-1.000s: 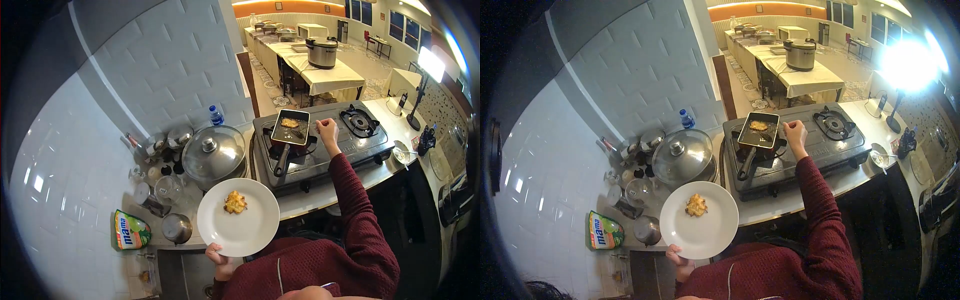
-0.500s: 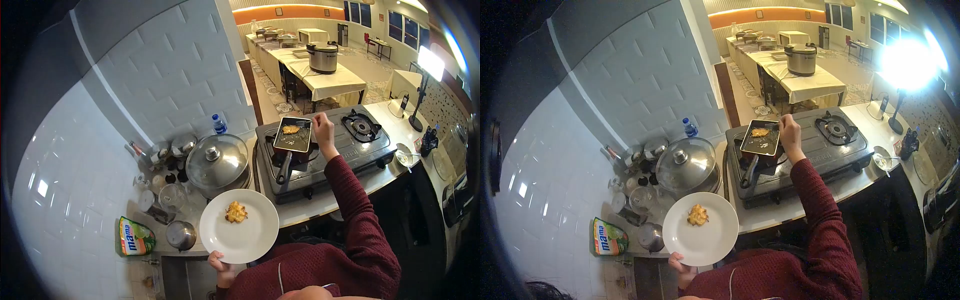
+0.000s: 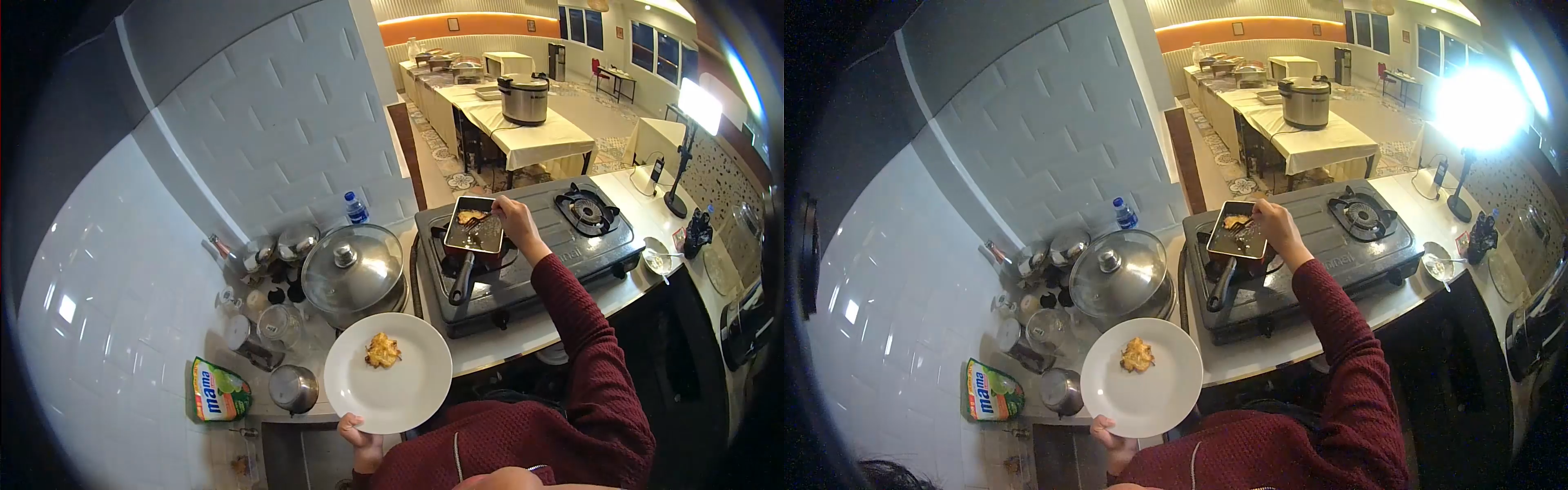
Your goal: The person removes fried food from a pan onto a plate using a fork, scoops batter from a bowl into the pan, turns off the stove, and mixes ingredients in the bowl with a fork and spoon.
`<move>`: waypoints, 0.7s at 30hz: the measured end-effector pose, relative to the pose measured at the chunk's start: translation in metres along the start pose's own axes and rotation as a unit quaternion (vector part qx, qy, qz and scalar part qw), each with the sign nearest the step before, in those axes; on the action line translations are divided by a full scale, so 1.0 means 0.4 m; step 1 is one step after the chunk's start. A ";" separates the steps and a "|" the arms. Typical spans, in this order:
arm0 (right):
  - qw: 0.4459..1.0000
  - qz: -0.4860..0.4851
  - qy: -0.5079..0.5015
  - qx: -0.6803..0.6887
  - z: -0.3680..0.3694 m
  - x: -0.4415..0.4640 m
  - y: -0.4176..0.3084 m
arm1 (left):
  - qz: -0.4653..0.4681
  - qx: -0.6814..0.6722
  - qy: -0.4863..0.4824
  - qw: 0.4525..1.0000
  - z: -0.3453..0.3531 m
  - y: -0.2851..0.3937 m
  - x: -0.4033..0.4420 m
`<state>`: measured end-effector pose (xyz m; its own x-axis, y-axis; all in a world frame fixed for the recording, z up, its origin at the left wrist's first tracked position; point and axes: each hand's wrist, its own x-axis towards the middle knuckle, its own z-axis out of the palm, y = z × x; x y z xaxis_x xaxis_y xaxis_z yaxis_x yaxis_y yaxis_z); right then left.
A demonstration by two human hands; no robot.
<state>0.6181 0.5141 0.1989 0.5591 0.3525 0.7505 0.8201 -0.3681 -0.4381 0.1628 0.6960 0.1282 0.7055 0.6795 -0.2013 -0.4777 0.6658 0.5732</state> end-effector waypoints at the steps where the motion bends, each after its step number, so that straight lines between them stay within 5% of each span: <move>1: 1.000 -0.002 0.014 -0.005 -0.008 0.002 0.001 | 0.001 -0.002 0.000 1.000 0.010 0.002 -0.002; 5: 0.998 -0.008 0.059 -0.031 -0.019 0.035 -0.013 | -0.016 -0.006 -0.003 1.000 -0.025 0.003 0.007; 12: 0.995 -0.057 -0.013 -0.085 0.071 0.047 0.058 | 0.011 -0.006 -0.001 1.000 -0.075 -0.005 0.033; 17: 0.998 -0.054 -0.042 0.012 0.026 0.029 0.027 | -0.015 -0.031 -0.005 0.999 -0.001 0.009 -0.013; 21: 0.998 -0.027 0.041 0.028 -0.030 0.041 0.008 | -0.010 -0.011 0.012 1.000 -0.034 0.011 -0.001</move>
<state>0.6284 0.5086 0.2158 0.5039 0.2983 0.8106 0.8557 -0.3005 -0.4213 0.1534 0.7028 0.1201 0.7028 0.6726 -0.2318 -0.4747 0.6861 0.5513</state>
